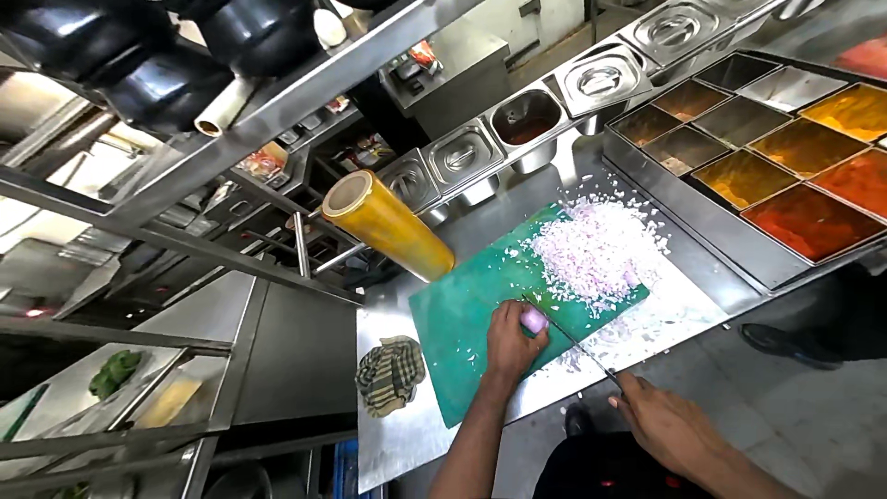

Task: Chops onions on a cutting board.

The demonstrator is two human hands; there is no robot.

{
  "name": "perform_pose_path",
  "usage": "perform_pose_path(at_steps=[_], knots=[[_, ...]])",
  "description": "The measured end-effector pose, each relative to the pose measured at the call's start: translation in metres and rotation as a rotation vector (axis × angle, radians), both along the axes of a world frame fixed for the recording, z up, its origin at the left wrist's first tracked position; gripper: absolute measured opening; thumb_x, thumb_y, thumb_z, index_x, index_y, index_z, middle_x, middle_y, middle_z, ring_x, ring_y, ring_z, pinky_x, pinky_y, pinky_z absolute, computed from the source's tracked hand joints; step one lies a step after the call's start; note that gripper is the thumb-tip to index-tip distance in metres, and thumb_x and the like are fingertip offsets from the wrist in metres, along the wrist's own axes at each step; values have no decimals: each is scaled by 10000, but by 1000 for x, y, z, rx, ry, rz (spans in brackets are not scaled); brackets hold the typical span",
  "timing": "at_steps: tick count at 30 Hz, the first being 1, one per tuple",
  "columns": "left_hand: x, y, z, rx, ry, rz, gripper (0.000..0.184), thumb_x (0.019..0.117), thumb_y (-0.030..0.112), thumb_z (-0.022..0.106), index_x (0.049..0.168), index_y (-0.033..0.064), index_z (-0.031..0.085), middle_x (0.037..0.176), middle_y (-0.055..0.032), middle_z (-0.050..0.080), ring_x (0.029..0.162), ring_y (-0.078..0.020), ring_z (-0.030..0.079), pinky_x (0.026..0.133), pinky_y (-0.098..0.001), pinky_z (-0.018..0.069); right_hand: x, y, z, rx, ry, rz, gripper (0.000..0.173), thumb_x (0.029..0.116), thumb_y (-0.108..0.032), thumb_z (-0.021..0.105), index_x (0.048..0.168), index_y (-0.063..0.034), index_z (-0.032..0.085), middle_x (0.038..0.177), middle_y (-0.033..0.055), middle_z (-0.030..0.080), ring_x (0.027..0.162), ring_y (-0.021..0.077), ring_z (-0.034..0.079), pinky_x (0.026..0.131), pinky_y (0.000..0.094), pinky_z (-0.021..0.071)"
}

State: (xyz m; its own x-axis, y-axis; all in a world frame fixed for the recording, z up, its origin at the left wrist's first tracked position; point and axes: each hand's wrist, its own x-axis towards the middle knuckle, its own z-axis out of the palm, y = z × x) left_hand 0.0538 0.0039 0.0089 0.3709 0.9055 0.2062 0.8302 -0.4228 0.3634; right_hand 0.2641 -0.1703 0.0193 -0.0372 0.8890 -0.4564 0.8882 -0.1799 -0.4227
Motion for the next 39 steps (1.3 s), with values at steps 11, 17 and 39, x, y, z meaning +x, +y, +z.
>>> perform_pose_path(at_steps=[11,17,39], knots=[[1,17,33,-275,112,-54,488,756,417,870,1110,120,714,1142,-67,697,1027,-233,681,897,-464,579,3,-1,9,10,-54,23,455,1084,-461,383,1286,-80,529,1054,205,686,837,430,718,682,577,577],[4,16,38,-266,180,-37,484,770,445,855,1114,131,723,1159,-61,707,1069,-235,680,925,-469,569,-4,28,16,-33,-17,59,432,1099,-423,358,1316,-77,500,1069,210,676,912,427,712,741,570,574],[-2,24,29,-296,-12,-69,488,733,356,906,1100,94,718,1138,-96,704,1001,-250,696,857,-494,585,-11,40,19,-35,-100,70,336,1087,-396,418,1228,-113,530,913,145,675,838,361,716,706,524,577]])
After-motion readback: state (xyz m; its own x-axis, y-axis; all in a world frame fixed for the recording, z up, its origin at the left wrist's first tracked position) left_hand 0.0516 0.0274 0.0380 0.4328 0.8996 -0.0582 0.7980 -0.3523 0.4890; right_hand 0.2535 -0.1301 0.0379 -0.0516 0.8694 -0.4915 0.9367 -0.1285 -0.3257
